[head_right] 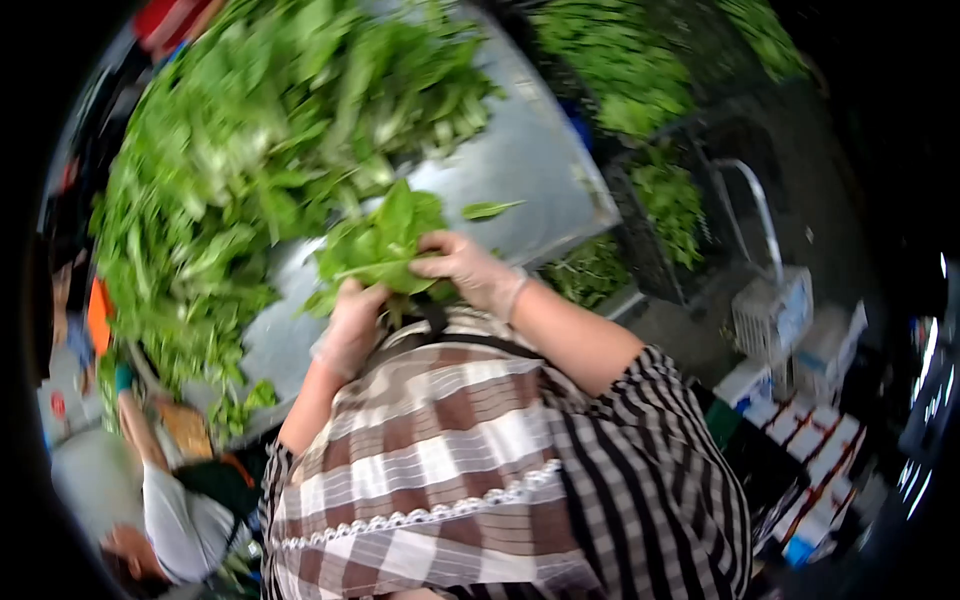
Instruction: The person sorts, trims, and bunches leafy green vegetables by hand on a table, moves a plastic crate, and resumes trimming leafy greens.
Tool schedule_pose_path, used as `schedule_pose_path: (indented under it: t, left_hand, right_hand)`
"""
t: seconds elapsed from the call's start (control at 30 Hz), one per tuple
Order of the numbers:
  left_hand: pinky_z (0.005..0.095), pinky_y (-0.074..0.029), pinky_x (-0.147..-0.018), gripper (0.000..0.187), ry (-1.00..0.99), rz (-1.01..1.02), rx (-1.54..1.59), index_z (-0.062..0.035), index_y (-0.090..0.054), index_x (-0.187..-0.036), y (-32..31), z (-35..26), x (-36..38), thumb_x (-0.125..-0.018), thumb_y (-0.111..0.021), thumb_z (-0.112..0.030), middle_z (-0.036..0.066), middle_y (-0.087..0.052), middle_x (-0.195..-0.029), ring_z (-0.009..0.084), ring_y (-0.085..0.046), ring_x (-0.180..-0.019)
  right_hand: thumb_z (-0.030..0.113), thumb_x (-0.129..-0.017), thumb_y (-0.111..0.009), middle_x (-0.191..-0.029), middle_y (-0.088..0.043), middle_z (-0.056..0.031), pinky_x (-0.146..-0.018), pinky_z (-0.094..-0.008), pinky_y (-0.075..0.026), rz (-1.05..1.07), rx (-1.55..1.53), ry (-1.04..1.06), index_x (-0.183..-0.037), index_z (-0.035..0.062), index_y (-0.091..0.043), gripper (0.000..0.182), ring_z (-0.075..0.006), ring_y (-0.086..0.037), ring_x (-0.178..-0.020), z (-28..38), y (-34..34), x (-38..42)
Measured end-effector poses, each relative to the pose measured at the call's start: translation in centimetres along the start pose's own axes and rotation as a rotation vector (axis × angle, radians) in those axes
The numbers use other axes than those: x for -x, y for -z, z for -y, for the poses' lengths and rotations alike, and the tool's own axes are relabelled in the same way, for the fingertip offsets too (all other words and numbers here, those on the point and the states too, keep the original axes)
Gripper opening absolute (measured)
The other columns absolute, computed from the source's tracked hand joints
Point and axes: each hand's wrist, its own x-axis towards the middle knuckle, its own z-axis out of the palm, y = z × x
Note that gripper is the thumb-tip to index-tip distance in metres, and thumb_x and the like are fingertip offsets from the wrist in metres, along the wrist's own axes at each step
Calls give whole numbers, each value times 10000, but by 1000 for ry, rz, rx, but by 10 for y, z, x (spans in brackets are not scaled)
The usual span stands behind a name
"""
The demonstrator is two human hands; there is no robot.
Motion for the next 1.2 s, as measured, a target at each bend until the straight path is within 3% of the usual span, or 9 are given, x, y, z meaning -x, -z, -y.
schedule_pose_path:
  t: [0.23, 0.33, 0.4, 0.47, 0.6, 0.77, 0.87, 0.97, 1.2]
  left_hand:
    - [319, -527, -708, 268, -4, -116, 336, -15, -604, -1143, 23, 16, -10, -893, -662, -93, 71, -664, -1011, 173, -637, -853]
    - [313, -517, -703, 315, -33, -338, 363, -38, -589, -1151, 42, 22, 1, -854, -693, -62, 71, -632, -1081, 167, -627, -851]
    - [305, -495, -682, 306, -99, -396, 226, -38, -602, -1112, 75, 41, 4, -831, -720, -64, 48, -636, -1018, 151, -609, -817]
    - [291, -467, -646, 275, -138, -502, 140, -39, -617, -1069, 90, 42, 16, -820, -732, -57, 27, -629, -941, 142, -588, -781]
    - [270, -431, -582, 210, -130, -641, 173, -50, -630, -1050, 123, 64, 29, -852, -692, -80, 14, -585, -825, 118, -511, -633]
    - [218, -431, -613, 549, -179, -686, 47, -53, -441, -1424, 132, 95, 25, -900, -592, 9, 3, -595, -1079, 66, -518, -778]
    - [252, -492, -737, 559, -185, -605, -82, -50, -432, -1427, 128, 108, 1, -894, -574, 44, 26, -596, -1177, 108, -561, -919]
    - [382, -450, -990, 626, -328, -557, -473, -41, -481, -1384, 110, 116, -24, -789, -596, 117, 185, -565, -1213, 303, -566, -1106]
    - [385, -433, -1020, 415, -245, -350, -586, -1, -588, -1231, 87, 93, -25, -817, -615, -7, 204, -547, -1253, 365, -554, -1157]
  right_hand:
    - [151, -879, -673, -1144, -640, -77, -969, -376, -468, -570, -200, 378, -1202, 70, -602, 341, -228, -593, -1079, 48, 85, 90]
    - [237, -985, -569, -1027, -631, -114, -941, -359, -477, -492, -369, 609, -1162, 21, -568, 279, -224, -601, -998, 62, 180, 140]
    - [332, -953, -639, -1270, -575, -196, -949, -402, -491, -1098, 67, 395, -1362, -56, -422, 604, -274, -622, -1034, 66, 187, 157]
    - [220, -838, -774, -1374, -505, -203, -967, -376, -482, -1146, 727, 469, -1385, -68, -409, 718, -281, -600, -1131, 47, 184, 144]
    - [216, -672, -859, -1402, -478, -177, -1092, -439, -361, -546, 1805, 574, -1455, 78, -401, 918, -307, -455, -1307, 27, 77, 76]
    - [253, -572, -895, -1535, -256, -211, -1160, -549, -245, -149, 1940, 402, -1541, 185, -239, 1172, -401, -274, -1409, 8, 38, -10]
    - [283, -546, -901, -1544, -226, -221, -1165, -608, -192, 70, 2019, 387, -1559, 211, -160, 1257, -432, -260, -1408, -11, 10, -30]
    - [278, -591, -871, -1547, -227, -223, -1143, -633, -198, 101, 2186, 385, -1554, 223, -198, 1176, -439, -264, -1408, -28, -20, -60]
    - [122, -751, -671, -1540, -327, -128, -993, -543, -375, 59, 2120, 616, -1447, 319, -430, 763, -381, -457, -1253, -39, -58, -108]
